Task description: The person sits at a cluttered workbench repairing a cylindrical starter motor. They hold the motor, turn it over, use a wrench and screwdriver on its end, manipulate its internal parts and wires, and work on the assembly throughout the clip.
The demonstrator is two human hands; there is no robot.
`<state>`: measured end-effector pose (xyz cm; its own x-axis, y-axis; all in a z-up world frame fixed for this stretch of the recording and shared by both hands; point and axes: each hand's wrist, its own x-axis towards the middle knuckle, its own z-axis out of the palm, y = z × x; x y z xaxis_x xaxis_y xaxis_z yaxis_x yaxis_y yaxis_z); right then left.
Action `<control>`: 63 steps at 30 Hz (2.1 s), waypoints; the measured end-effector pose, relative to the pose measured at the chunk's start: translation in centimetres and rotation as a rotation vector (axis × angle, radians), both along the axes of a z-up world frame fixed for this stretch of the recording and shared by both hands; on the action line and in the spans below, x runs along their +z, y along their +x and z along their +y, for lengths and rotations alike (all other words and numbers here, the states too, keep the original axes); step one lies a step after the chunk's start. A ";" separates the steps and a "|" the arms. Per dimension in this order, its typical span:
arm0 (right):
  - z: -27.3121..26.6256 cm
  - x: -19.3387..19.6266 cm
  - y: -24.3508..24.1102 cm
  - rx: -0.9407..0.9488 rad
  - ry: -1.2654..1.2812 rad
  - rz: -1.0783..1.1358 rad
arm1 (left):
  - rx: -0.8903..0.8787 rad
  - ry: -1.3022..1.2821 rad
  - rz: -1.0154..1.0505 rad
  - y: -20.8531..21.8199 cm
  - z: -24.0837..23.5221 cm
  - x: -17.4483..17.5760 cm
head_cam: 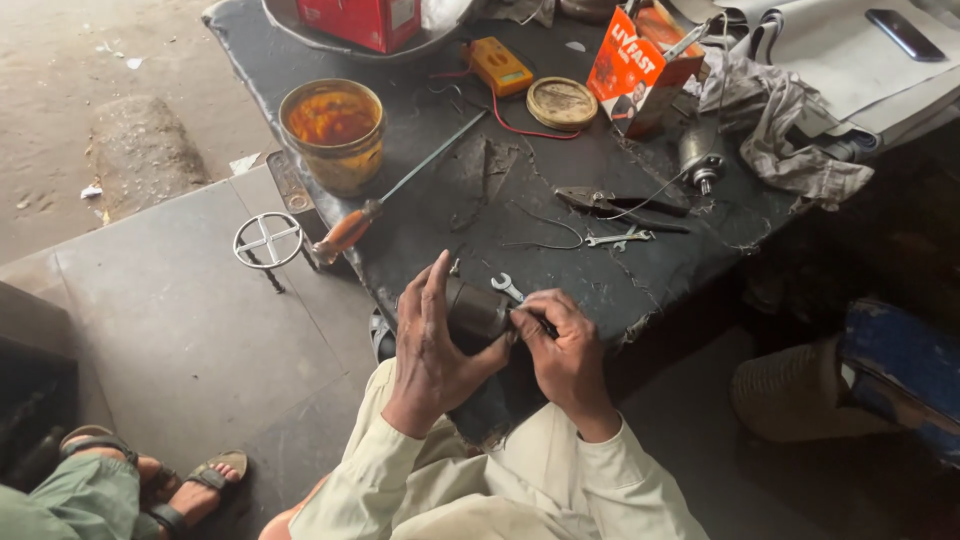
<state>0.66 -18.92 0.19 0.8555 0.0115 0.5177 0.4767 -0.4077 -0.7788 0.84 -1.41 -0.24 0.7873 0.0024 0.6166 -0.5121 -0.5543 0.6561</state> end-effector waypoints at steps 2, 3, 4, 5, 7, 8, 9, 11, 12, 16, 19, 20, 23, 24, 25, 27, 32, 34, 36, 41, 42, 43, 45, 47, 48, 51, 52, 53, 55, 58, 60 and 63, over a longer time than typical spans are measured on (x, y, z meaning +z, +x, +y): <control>0.0 0.5 0.1 0.008 0.016 -0.002 | -0.006 -0.004 0.012 0.1 0.0 0.1; 0.0 0.7 0.1 0.025 0.030 -0.001 | -0.003 -0.009 0.027 0.1 0.0 0.2; 0.1 0.6 0.2 0.024 0.030 -0.002 | -0.004 -0.009 0.027 0.1 0.1 0.2; 0.1 0.6 0.2 0.023 0.026 -0.010 | -0.002 -0.006 0.028 0.1 0.1 0.2; 0.4 0.4 0.2 0.021 0.020 -0.016 | 0.000 -0.005 0.032 -0.1 0.1 0.3; 0.5 0.3 0.1 -0.003 0.011 0.008 | -0.002 -0.010 0.040 -0.1 0.1 0.4; 0.5 0.3 0.1 -0.033 0.003 0.029 | -0.009 -0.015 0.043 -0.1 0.0 0.6; 0.6 0.4 -0.2 -0.035 0.007 0.009 | -0.025 -0.022 0.033 -0.1 0.2 0.4; 0.5 0.6 -0.2 -0.031 0.011 -0.008 | -0.034 -0.029 0.025 0.1 0.1 0.4; 0.3 0.7 -0.1 -0.049 0.009 0.009 | -0.044 -0.014 -0.022 0.0 -0.3 0.1; 0.3 1.1 0.0 -0.021 0.052 0.044 | -0.021 -0.007 -0.003 0.1 -0.2 0.6; 0.3 1.0 0.3 -0.004 0.042 -0.008 | -0.009 -0.005 -0.004 0.3 -0.1 0.7; 0.3 -0.1 0.4 0.013 0.014 -0.039 | 0.013 -0.005 0.018 -0.1 -0.2 0.8; 0.2 -0.5 0.4 0.006 0.006 -0.030 | 0.014 0.003 0.030 -0.1 -0.2 0.9; 0.3 -0.2 0.3 -0.002 0.008 -0.035 | 0.006 0.006 0.025 -0.1 -0.1 0.9; 0.2 0.4 0.1 0.014 0.038 0.004 | 0.008 -0.008 0.026 0.0 0.0 0.9; 0.3 0.3 -0.1 0.016 0.054 0.035 | 0.023 0.015 0.033 -0.2 -0.2 0.7; 0.4 0.4 0.0 0.026 0.090 0.049 | 0.028 0.016 0.038 0.0 -0.1 0.8; 0.4 0.5 0.2 0.035 0.079 0.045 | 0.019 0.011 0.007 0.1 -0.2 0.5; 0.4 0.4 0.1 0.012 0.033 -0.021 | 0.035 0.010 0.029 0.0 -0.2 0.7; 0.4 0.3 0.2 0.025 0.042 -0.041 | 0.023 0.002 -0.004 0.1 -0.2 0.7; 0.3 0.1 0.2 0.025 0.039 -0.040 | 0.024 -0.001 -0.003 0.0 -0.3 0.7; 0.3 -0.3 0.3 0.022 0.048 0.004 | 0.031 0.011 0.039 0.1 -0.3 0.8; 0.3 0.5 0.1 0.021 0.061 0.020 | 0.027 0.021 0.042 0.1 -0.2 0.9; 0.5 0.7 -0.2 0.024 0.068 0.039 | 0.028 0.027 0.049 0.1 -0.1 0.8; 0.5 0.5 0.2 0.003 0.031 0.023 | 0.018 0.024 0.020 -0.2 -0.2 0.7; 0.4 0.4 -0.2 0.002 0.033 0.036 | 0.016 0.026 0.033 -0.5 -0.2 0.5; 0.3 0.5 -0.2 0.002 0.044 0.028 | 0.025 0.019 0.049 -0.3 -0.3 0.7; 0.3 0.7 0.1 0.002 0.054 0.019 | 0.032 0.012 0.063 -0.1 -0.3 0.9; 0.4 0.4 -0.2 0.019 0.048 0.028 | 0.037 0.010 0.059 -0.6 -0.2 0.5; 0.4 1.1 -0.2 0.001 0.033 0.020 | 0.039 0.034 0.042 0.0 -0.3 0.9; 0.5 0.8 0.0 0.014 0.059 0.015 | 0.035 0.018 0.014 0.0 -0.3 0.8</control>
<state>0.62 -18.41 1.02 0.8632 -0.0065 0.5047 0.4700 -0.3544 -0.8084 0.85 -1.70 0.51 0.7957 0.0193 0.6054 -0.4828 -0.5835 0.6530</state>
